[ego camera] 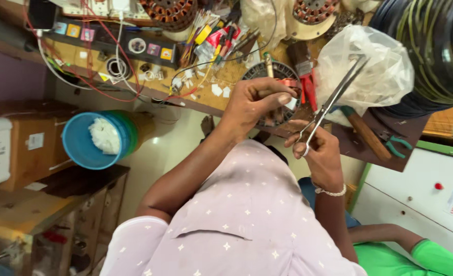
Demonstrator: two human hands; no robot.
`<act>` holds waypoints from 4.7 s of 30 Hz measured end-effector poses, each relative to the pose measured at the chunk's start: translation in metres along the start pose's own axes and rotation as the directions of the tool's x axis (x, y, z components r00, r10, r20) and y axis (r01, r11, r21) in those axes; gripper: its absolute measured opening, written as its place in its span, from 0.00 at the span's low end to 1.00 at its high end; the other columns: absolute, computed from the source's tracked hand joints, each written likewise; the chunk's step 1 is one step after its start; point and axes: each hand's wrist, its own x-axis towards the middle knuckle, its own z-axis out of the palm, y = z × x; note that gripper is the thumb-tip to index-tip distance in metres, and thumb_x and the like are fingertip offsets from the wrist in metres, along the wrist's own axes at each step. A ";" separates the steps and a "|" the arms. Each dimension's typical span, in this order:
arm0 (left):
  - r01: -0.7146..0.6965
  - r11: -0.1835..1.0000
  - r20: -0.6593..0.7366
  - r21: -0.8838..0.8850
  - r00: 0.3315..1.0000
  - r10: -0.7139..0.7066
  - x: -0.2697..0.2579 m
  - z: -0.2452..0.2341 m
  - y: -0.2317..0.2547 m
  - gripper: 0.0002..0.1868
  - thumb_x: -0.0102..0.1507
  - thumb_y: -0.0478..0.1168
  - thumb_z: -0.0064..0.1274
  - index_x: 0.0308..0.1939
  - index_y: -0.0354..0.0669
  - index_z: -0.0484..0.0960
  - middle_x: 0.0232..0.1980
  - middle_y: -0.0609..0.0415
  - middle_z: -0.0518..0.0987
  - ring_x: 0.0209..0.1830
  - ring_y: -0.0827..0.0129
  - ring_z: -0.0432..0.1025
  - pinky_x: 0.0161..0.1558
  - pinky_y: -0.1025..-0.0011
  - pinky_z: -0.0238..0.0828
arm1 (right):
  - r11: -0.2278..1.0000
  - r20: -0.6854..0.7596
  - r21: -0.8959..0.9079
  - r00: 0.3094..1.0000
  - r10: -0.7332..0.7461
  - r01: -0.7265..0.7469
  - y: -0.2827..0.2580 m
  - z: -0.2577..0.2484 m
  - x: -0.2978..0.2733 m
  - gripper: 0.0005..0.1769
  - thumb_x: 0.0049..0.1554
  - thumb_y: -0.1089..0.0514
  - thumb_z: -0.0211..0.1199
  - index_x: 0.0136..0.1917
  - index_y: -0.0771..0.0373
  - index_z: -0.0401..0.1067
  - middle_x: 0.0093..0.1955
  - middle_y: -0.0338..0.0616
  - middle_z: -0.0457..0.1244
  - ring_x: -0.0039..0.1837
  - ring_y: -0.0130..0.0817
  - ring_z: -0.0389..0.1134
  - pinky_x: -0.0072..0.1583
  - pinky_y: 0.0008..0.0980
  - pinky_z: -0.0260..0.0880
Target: The person repairs a motor stator by inserting white insulating paper into the copper windings. They use a screwdriver to press the paper into place and scissors to trim the excess material. The task is performed repeatedly on different sections of the stator.
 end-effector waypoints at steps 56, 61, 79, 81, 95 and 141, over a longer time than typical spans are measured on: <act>-0.064 0.997 -0.188 -0.045 0.981 0.055 -0.038 -0.003 -0.004 0.07 0.70 0.35 0.56 0.47 0.39 0.74 0.39 0.57 0.77 0.31 0.81 0.72 0.22 0.80 0.60 | 0.440 0.024 -0.898 0.994 0.105 -0.024 0.181 -0.070 0.123 0.19 0.47 0.57 0.78 0.52 0.63 0.80 0.46 0.56 0.72 0.46 0.49 0.73 0.50 0.44 0.71; -0.031 0.998 -0.169 0.053 0.985 0.040 -0.045 -0.005 -0.001 0.06 0.69 0.35 0.54 0.45 0.40 0.73 0.37 0.59 0.76 0.25 0.79 0.74 0.21 0.81 0.61 | 0.582 -0.046 -0.812 0.999 -0.002 -0.036 0.073 -0.077 0.085 0.17 0.60 0.59 0.69 0.61 0.65 0.76 0.53 0.56 0.70 0.46 0.44 0.74 0.49 0.40 0.73; 0.078 0.960 -0.207 0.268 0.978 -0.022 -0.044 -0.004 -0.013 0.07 0.65 0.37 0.55 0.47 0.41 0.81 0.34 0.62 0.79 0.25 0.84 0.68 0.22 0.80 0.63 | 0.797 0.182 -0.437 0.908 -0.376 0.417 -0.054 0.034 0.039 0.11 0.47 0.68 0.71 0.45 0.66 0.77 0.43 0.42 0.72 0.44 0.28 0.74 0.45 0.26 0.75; 0.076 0.987 -0.203 0.139 0.978 -0.046 -0.043 0.003 -0.014 0.07 0.67 0.38 0.56 0.45 0.38 0.82 0.33 0.60 0.79 0.26 0.83 0.69 0.22 0.80 0.64 | 0.717 0.259 -0.451 0.846 -0.466 0.532 -0.060 0.026 0.041 0.11 0.45 0.68 0.71 0.44 0.68 0.76 0.44 0.42 0.72 0.44 0.29 0.75 0.45 0.27 0.74; -0.114 0.993 -0.222 -0.045 0.970 0.101 -0.032 0.029 -0.003 0.05 0.71 0.37 0.51 0.43 0.40 0.75 0.38 0.58 0.78 0.28 0.82 0.69 0.23 0.81 0.67 | 0.656 0.139 -0.493 0.796 -0.589 0.572 -0.089 0.037 0.033 0.08 0.50 0.68 0.69 0.45 0.68 0.78 0.44 0.45 0.72 0.43 0.28 0.74 0.46 0.27 0.74; -0.260 0.624 -0.071 0.737 0.888 0.454 -0.044 0.043 0.046 0.05 0.62 0.31 0.59 0.41 0.37 0.81 0.37 0.49 0.80 0.34 0.64 0.75 0.33 0.68 0.70 | 0.689 -0.104 -0.420 0.723 -0.683 0.591 -0.055 0.041 0.028 0.09 0.54 0.69 0.71 0.49 0.66 0.79 0.42 0.41 0.71 0.37 0.20 0.65 0.39 0.20 0.63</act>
